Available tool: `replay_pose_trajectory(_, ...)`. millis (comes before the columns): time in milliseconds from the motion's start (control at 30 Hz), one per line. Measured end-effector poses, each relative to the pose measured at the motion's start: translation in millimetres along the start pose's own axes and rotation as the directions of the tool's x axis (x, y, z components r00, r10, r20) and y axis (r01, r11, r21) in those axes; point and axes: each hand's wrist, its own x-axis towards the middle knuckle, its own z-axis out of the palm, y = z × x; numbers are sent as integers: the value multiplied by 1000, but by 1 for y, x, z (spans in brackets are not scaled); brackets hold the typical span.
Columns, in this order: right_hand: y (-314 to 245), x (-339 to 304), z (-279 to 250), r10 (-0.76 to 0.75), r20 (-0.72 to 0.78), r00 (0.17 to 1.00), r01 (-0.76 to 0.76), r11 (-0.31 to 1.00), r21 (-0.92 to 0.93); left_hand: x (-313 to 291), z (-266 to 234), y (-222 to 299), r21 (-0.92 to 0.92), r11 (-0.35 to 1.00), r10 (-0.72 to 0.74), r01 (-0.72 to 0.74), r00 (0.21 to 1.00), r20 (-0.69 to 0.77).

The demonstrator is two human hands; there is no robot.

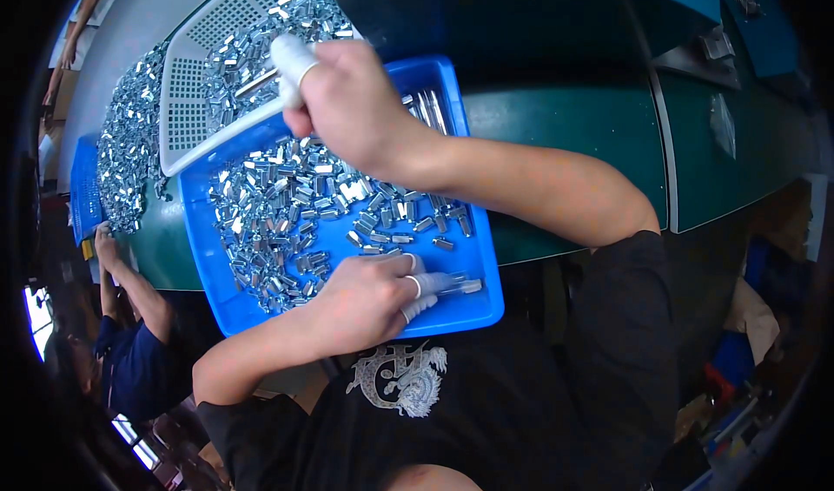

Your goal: Manually sorting and inspecting small metal hardware components into trays at an assembly workstation.

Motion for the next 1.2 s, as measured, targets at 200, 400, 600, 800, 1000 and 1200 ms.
replay_pose_trajectory(200, -54, -18, 2, 21, -37, 999, -16, 992, 122, 2, -27, -19, -124, 992, -27, -32, 892, -451)
replay_pose_trajectory(400, -86, -32, -10, -228, 99, 969, 239, 964, -119, 48, -59, -37, 239, 948, 0, 208, 754, -657)
replay_pose_trajectory(600, -90, -33, -8, -328, 77, 941, 337, 920, -201, 80, -52, -35, 329, 897, -89, 294, 851, -518)
replay_pose_trajectory(800, -73, -26, -14, -306, 166, 937, 319, 946, -56, 77, -54, -42, 333, 902, -83, 276, 865, -495)
replay_pose_trajectory(1000, -57, -25, -10, -225, 28, 974, 225, 974, -16, 63, -50, -52, 235, 966, 50, 110, 810, -584)
replay_pose_trajectory(1200, -48, -17, 6, -183, 24, 983, 181, 981, 68, 36, -58, -50, 2, 1000, -10, 16, 703, -711)
